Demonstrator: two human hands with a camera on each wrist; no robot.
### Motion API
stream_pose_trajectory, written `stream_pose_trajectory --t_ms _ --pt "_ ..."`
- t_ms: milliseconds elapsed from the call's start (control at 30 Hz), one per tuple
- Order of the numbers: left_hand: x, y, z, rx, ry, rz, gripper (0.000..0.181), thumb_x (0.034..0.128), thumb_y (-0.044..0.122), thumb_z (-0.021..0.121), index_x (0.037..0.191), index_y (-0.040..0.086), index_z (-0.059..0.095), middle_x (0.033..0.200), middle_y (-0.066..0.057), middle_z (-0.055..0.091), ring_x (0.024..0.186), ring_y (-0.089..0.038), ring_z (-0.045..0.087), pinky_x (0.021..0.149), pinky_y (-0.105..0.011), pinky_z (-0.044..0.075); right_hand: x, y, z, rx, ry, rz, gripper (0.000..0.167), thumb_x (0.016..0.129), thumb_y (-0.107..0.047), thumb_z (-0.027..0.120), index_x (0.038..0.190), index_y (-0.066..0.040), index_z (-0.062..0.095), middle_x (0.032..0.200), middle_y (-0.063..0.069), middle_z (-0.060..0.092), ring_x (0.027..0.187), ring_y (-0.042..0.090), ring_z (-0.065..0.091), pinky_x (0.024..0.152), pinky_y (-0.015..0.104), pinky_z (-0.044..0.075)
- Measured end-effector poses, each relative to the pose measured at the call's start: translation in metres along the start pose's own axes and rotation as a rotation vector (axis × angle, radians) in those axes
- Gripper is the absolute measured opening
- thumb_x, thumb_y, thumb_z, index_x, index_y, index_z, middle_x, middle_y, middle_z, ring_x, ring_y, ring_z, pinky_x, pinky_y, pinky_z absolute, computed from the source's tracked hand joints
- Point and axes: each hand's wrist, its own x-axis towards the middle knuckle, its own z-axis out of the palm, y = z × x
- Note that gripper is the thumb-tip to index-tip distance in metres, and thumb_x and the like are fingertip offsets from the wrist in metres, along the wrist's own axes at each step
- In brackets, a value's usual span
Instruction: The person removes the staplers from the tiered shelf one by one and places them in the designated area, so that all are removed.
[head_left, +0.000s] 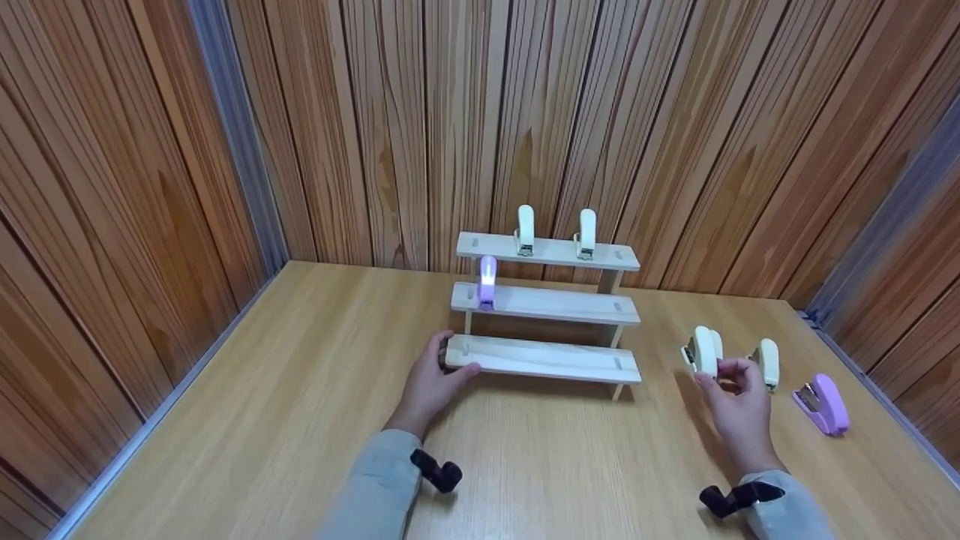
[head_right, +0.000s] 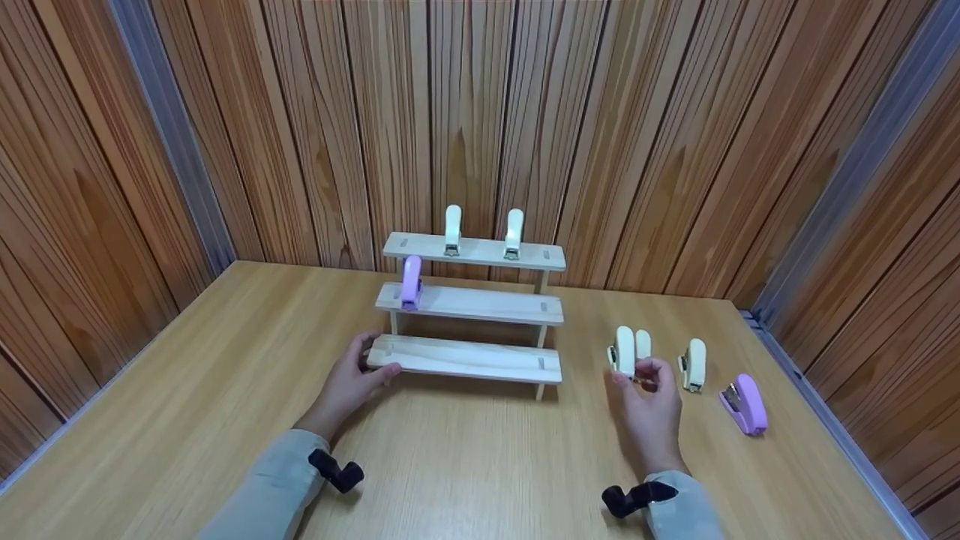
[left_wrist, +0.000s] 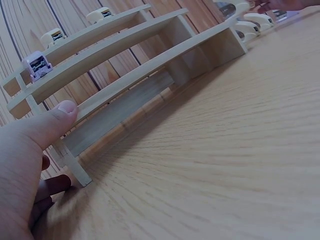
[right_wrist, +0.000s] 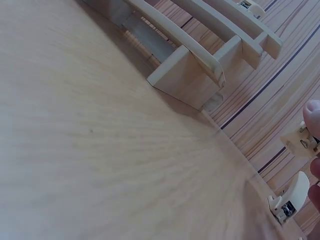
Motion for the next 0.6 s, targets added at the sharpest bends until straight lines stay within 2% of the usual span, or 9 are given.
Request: stream_pose_trajectory --t_ms 267,467,600 --pt "0.002 -0.001 -0.001 -0.01 0.003 0.023 0.084 0.0839 0.036 0.083 0.152 0.017 0.039 0.15 -0.012 0.051 0.141 -0.03 0.045 0.116 -0.05 0.035 0.002 0.004 -0.006 -0.056 0.033 -0.031 0.042 0.095 -0.026 0.072 0.124 -0.007 0.048 0.121 0.0 0.053 0.106 0.013 0.049 0.088 0.017 0.04" --pt "0.002 0.0 0.0 -0.013 0.002 -0.004 0.084 0.0838 0.036 0.083 0.153 0.019 0.038 0.153 -0.01 0.047 0.142 -0.029 0.043 0.116 -0.049 0.036 0.002 0.007 -0.011 -0.072 0.0 0.018 0.045 0.096 -0.03 0.071 0.128 -0.01 0.046 0.124 0.001 0.05 0.107 0.016 0.047 0.084 0.016 0.045" --pt "0.001 0.0 0.0 -0.012 0.002 -0.015 0.085 0.0838 0.038 0.083 0.153 0.021 0.038 0.155 -0.009 0.045 0.143 -0.03 0.042 0.116 -0.05 0.035 0.003 0.007 -0.012 -0.092 -0.014 0.018 0.046 0.096 -0.032 0.07 0.127 -0.008 0.046 0.125 0.003 0.048 0.107 0.017 0.048 0.081 0.015 0.047"
